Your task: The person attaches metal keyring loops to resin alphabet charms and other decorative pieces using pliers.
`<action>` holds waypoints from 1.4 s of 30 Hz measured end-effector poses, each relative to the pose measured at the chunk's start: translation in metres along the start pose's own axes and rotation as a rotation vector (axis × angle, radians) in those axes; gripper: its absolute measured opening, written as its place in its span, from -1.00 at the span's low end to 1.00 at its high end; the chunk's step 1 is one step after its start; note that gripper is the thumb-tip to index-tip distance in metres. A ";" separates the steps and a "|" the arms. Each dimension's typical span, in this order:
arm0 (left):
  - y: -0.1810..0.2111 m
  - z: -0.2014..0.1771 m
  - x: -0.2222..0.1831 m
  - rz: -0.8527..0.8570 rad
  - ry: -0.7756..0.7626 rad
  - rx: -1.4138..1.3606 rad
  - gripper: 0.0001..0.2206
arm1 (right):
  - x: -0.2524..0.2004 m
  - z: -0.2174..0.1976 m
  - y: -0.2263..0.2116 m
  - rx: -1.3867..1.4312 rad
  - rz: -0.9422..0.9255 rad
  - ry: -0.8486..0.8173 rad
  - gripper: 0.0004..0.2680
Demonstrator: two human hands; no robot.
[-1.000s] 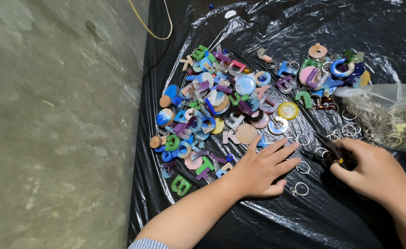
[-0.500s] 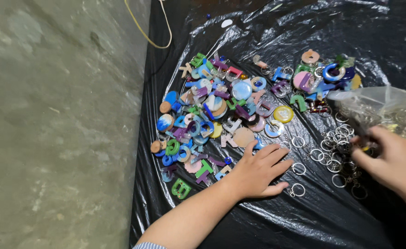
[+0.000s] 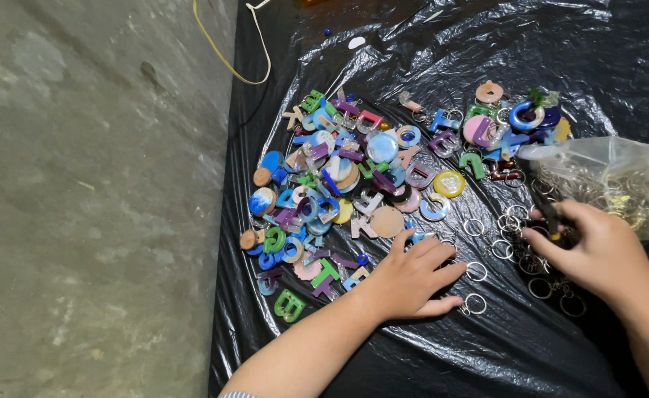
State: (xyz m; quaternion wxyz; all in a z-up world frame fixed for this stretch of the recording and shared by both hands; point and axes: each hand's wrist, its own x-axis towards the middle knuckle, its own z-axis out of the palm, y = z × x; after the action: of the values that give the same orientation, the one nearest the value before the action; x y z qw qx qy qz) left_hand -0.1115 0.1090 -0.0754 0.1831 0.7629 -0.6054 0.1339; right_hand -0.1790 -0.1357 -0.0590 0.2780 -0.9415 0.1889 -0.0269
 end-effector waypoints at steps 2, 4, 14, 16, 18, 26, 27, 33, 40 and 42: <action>0.000 -0.001 0.000 -0.007 -0.011 -0.010 -0.65 | 0.006 0.007 0.001 -0.071 -0.004 0.044 -0.80; 0.000 -0.001 0.000 -0.010 -0.021 -0.021 -0.65 | 0.012 0.012 0.002 -0.142 -0.007 0.093 -0.84; -0.002 0.003 -0.002 -0.010 -0.021 -0.061 -0.67 | 0.011 0.005 -0.018 -0.491 -0.009 -0.109 -0.78; -0.002 0.004 -0.003 -0.014 -0.027 -0.067 -0.67 | 0.010 0.002 -0.017 -0.534 0.021 -0.145 -0.81; -0.002 0.006 -0.003 -0.021 -0.012 -0.061 -0.68 | 0.011 0.001 -0.008 -0.493 0.080 -0.104 -0.76; -0.003 0.005 -0.002 -0.021 -0.007 -0.067 -0.69 | 0.007 -0.001 0.012 -0.108 0.095 0.095 -0.78; -0.003 0.006 -0.003 -0.023 -0.003 -0.065 -0.70 | 0.006 -0.001 0.014 -0.179 0.064 0.154 -0.80; -0.002 0.006 -0.003 -0.028 0.001 -0.066 -0.69 | -0.003 -0.005 -0.022 -0.343 -0.011 -0.004 -0.79; -0.002 0.005 -0.002 -0.015 0.019 -0.041 -0.71 | -0.002 0.008 -0.029 -0.518 0.087 -0.188 -0.86; -0.002 0.003 -0.002 -0.005 0.025 -0.044 -0.72 | 0.001 0.010 -0.025 -0.426 0.097 -0.161 -0.87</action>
State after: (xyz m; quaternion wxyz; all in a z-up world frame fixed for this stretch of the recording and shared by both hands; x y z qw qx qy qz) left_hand -0.1099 0.1097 -0.0795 0.2075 0.7584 -0.6041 0.1297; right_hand -0.1679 -0.1117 -0.0539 0.0884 -0.9678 0.2123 0.1022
